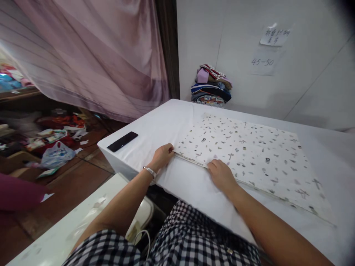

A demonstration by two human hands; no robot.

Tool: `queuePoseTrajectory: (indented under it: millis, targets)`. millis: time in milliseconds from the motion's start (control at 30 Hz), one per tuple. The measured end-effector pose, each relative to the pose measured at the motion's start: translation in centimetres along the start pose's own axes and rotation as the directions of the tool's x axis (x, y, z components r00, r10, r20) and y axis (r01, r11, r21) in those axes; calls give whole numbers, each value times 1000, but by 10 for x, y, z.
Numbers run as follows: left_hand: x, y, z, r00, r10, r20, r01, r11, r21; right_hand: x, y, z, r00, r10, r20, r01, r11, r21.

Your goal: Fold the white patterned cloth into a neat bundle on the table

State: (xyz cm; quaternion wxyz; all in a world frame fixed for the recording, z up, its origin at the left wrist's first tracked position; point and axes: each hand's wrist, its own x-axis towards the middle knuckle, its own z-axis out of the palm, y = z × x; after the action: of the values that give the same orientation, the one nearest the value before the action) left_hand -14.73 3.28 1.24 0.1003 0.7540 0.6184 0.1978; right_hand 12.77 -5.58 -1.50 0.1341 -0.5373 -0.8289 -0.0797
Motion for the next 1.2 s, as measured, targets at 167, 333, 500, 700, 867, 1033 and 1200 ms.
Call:
queuePoseTrajectory:
  millis: [167,333,500,700,867,1033,1200]
  targets:
    - [-3,3,2,995,96,-9,-95,993,66,-1,1,3,1000,2,-31,-2,1000,1]
    - [-3,6,4,994,111,-6,-109,984,144,-1,-1,-1,999,-3,-45,2,1000,-10]
    - [-7,8,3,986,166,-20,-161,977,136,-1,-2,-4,1000,-7,-14,7,1000,-19]
    - [-12,11,9,869,491,-61,-484,869,100,-1,-2,-4,1000,-9,5,9,1000,-21]
    - [-8,19,11,831,554,42,-555,824,113,0,-3,-6,1000,-3,18,3,1000,-21]
    - [-7,20,7,821,567,73,-571,811,129,-1,-2,-6,1000,-4,2,4,1000,-28]
    - [-4,17,7,808,578,110,-589,790,170,-1,-2,-5,1000,1,12,-1,1000,-23]
